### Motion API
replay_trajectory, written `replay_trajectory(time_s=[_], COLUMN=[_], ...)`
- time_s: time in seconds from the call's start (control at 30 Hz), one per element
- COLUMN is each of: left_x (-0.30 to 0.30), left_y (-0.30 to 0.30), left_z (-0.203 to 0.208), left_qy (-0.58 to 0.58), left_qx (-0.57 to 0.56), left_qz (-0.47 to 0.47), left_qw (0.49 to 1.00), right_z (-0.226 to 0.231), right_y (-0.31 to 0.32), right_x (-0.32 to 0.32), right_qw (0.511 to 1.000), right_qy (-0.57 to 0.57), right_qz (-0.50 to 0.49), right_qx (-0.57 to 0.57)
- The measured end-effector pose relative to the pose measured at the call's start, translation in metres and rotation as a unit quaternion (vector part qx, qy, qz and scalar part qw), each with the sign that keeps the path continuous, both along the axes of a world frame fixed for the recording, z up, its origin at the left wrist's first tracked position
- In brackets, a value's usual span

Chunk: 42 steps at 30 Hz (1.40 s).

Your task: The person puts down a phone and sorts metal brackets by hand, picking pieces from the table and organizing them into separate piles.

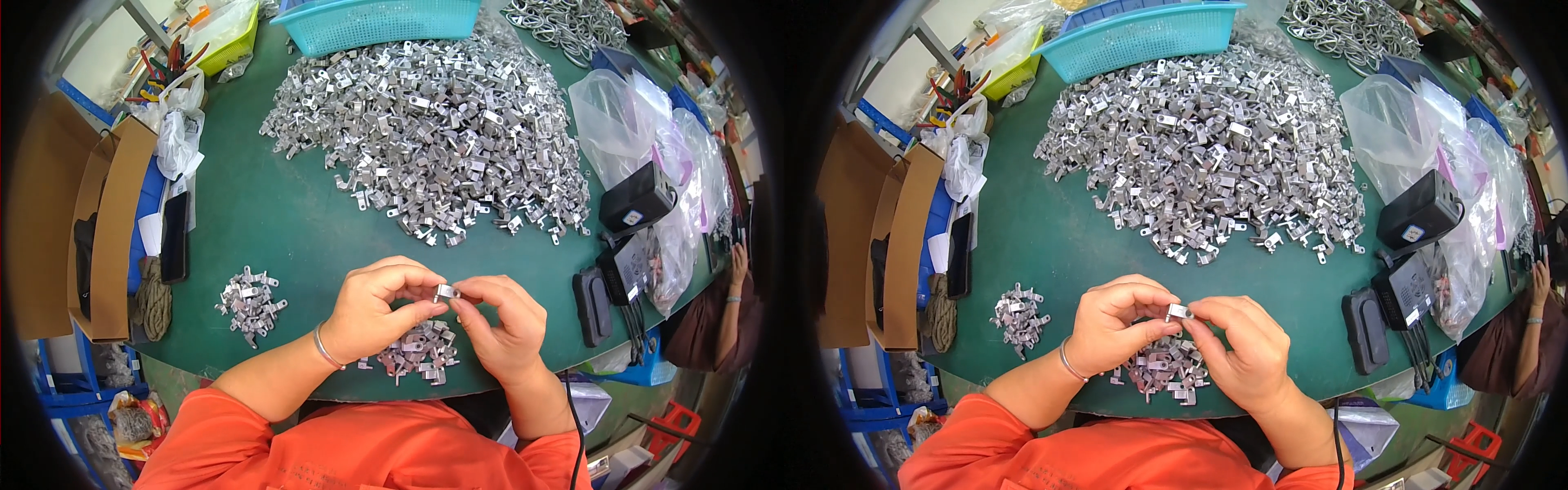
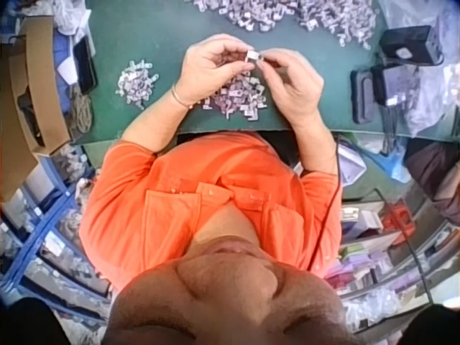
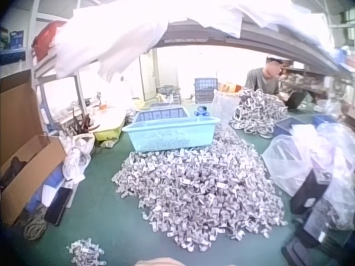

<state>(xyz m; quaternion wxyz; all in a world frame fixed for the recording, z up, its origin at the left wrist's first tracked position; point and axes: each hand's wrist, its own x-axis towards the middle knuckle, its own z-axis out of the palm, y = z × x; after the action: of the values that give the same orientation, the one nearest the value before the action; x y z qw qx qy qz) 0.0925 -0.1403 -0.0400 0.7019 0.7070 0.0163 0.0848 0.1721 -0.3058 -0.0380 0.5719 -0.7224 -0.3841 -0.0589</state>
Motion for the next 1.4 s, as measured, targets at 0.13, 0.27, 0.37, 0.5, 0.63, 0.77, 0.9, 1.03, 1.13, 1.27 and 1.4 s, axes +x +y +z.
replay_trajectory(time_s=[0.13,0.27,0.37,0.5,0.63,0.77,0.9,1.03,1.13,1.27,1.4], left_x=[-0.002,-0.003,-0.004,-0.002,0.001,0.000,-0.007,-0.003,-0.012,-0.046,-0.107], left_y=[0.000,-0.002,-0.002,-0.001,-0.001,-0.004,-0.003,0.004,0.011,0.074,0.130], left_z=[0.001,0.002,0.003,0.002,-0.005,-0.001,-0.001,0.003,0.031,0.047,0.053], left_qy=[0.016,0.028,0.057,0.087,-0.056,-0.004,0.037,-0.120,-0.183,-0.129,0.040], left_qx=[-0.006,-0.063,-0.130,-0.199,-0.120,-0.165,-0.210,0.099,0.234,0.413,0.519], left_qz=[0.004,0.001,-0.010,-0.009,-0.024,-0.017,-0.052,0.009,0.068,0.122,0.118], left_qw=[1.000,0.998,0.990,0.976,0.991,0.986,0.976,0.988,0.952,0.893,0.846], right_z=[0.000,0.002,0.001,0.002,0.004,0.000,0.000,0.004,0.007,-0.001,0.006], right_y=[-0.001,-0.002,-0.002,-0.003,-0.002,-0.006,-0.003,0.000,-0.001,-0.007,-0.002], right_x=[0.000,0.001,0.001,0.003,0.004,0.003,0.000,0.001,-0.001,0.003,0.001], right_qw=[1.000,0.999,0.999,0.999,0.999,0.999,0.998,0.996,0.994,0.996,0.996], right_qy=[0.006,-0.017,-0.031,-0.041,-0.037,-0.018,-0.019,-0.060,-0.079,-0.071,-0.076], right_qz=[0.007,0.014,0.011,0.022,0.031,0.034,0.037,0.064,0.069,0.046,0.045], right_qx=[-0.028,-0.035,-0.025,-0.008,0.006,0.032,0.055,0.012,-0.005,-0.020,-0.012])
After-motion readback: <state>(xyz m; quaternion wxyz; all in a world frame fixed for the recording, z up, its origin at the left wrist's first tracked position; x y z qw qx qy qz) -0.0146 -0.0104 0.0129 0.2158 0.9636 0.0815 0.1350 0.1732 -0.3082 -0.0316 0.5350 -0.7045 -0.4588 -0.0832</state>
